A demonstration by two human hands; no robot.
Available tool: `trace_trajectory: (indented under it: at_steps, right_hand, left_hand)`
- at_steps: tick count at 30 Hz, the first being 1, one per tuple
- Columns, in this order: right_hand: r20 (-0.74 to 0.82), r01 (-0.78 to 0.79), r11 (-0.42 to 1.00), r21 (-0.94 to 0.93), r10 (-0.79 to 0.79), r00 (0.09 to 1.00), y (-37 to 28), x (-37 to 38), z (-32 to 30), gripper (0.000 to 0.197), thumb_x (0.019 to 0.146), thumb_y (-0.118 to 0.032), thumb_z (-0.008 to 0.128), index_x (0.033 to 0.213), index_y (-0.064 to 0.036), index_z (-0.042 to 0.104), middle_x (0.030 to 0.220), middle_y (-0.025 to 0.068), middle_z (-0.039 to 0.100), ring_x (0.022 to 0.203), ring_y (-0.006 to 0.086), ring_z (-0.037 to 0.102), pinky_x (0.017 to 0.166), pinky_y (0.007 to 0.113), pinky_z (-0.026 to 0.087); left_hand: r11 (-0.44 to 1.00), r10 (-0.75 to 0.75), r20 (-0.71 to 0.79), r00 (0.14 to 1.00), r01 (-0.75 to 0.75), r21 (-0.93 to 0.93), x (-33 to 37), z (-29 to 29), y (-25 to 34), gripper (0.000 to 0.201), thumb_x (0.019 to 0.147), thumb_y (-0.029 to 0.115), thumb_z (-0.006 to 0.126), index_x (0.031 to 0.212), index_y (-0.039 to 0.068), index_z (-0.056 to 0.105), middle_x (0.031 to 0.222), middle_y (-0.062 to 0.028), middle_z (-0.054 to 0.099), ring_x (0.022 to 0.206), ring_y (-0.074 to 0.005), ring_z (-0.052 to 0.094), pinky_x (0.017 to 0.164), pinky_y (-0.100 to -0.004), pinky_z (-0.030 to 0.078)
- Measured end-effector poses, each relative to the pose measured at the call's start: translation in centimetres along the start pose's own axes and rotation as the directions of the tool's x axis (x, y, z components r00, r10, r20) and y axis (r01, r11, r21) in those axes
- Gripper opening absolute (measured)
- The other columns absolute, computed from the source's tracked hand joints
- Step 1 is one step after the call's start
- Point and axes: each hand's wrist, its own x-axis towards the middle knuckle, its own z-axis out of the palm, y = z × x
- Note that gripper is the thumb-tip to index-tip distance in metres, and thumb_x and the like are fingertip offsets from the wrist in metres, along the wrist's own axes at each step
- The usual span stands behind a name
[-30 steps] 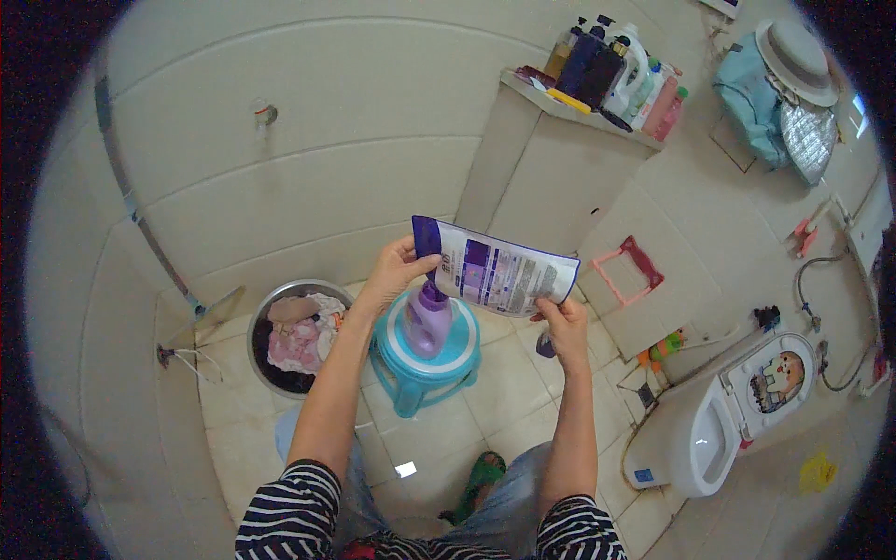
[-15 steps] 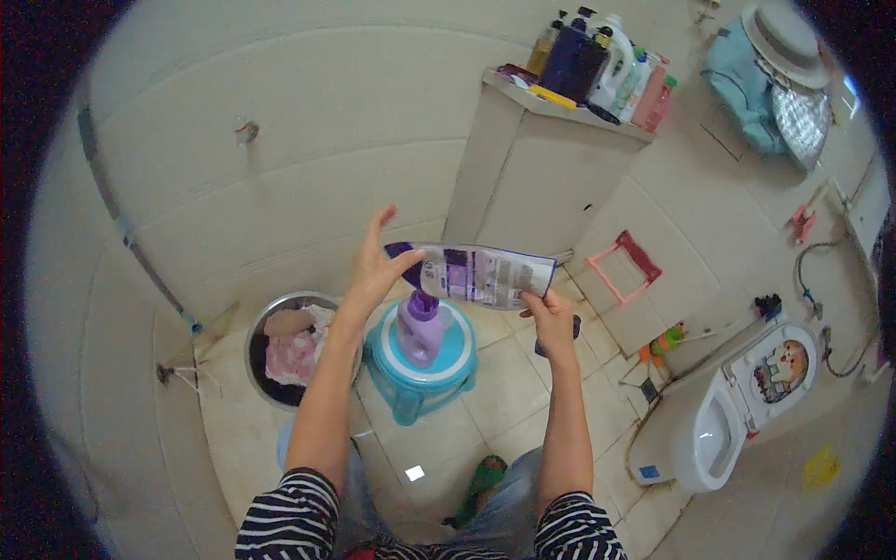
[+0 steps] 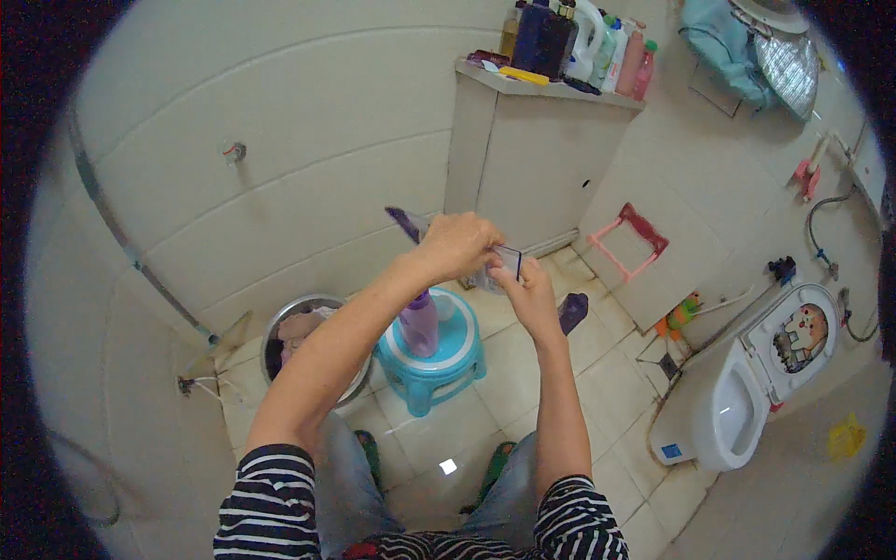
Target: Refilling a fabric softener bottle from a refill pouch using scissors.
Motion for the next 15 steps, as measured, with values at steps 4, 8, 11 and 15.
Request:
trace_trajectory:
  at_steps: [4, 8, 11, 15]
  right_hand:
    - [-0.034, -0.26, 0.887, 0.381, 0.294, 0.955, -1.4, -0.4, 0.3, 0.02, 0.078, -0.015, 0.06, 0.092, -0.0023, 0.066, 0.073, 0.0107, 0.063, 0.065, 0.0104, 0.055, 0.059, 0.025, 0.042]
    - [-0.082, -0.248, 0.929, 0.276, 0.28, 0.957, -1.0, -0.4, -0.4, 0.019, 0.08, -0.012, 0.058, 0.094, -0.0021, 0.066, 0.074, 0.008, 0.065, 0.067, 0.0093, 0.055, 0.06, 0.024, 0.043]
    - [-0.107, -0.384, 0.89, 0.245, 0.418, 0.902, -0.7, -0.5, -0.9, 0.018, 0.08, -0.011, 0.058, 0.093, -0.0003, 0.065, 0.072, 0.0056, 0.064, 0.066, 0.0086, 0.054, 0.06, 0.024, 0.042]
    - [-0.13, -0.298, 0.875, 0.382, 0.371, 0.92, 0.1, -0.8, -0.3, 0.018, 0.079, -0.01, 0.059, 0.092, 0.0006, 0.065, 0.072, 0.0036, 0.063, 0.066, 0.0083, 0.054, 0.06, 0.024, 0.042]
  left_hand:
    - [0.999, -0.025, 0.04, 0.999, 0.024, 0.022, 0.4, -0.8, 0.6, 0.021, 0.074, 0.023, 0.063, 0.09, 0.01, 0.065, 0.084, -0.0133, 0.063, 0.079, -0.0316, 0.06, 0.065, -0.0423, 0.047]
    - [1.0, -0.009, 0.08, 0.997, 0.009, -0.004, -0.2, -1.3, -1.6, 0.022, 0.074, 0.025, 0.064, 0.088, 0.008, 0.065, 0.08, -0.0138, 0.062, 0.075, -0.0314, 0.059, 0.063, -0.041, 0.046]
    - [0.994, -0.087, 0.039, 0.995, 0.09, -0.066, -0.9, -2.0, -3.3, 0.016, 0.073, 0.025, 0.065, 0.075, 0.008, 0.066, 0.071, -0.013, 0.062, 0.068, -0.0297, 0.06, 0.058, -0.0398, 0.045]
    - [0.991, -0.122, 0.095, 0.988, 0.126, -0.039, -2.0, -2.6, -4.0, 0.017, 0.072, 0.023, 0.066, 0.076, 0.006, 0.064, 0.071, -0.0116, 0.062, 0.068, -0.0291, 0.059, 0.059, -0.0391, 0.044]
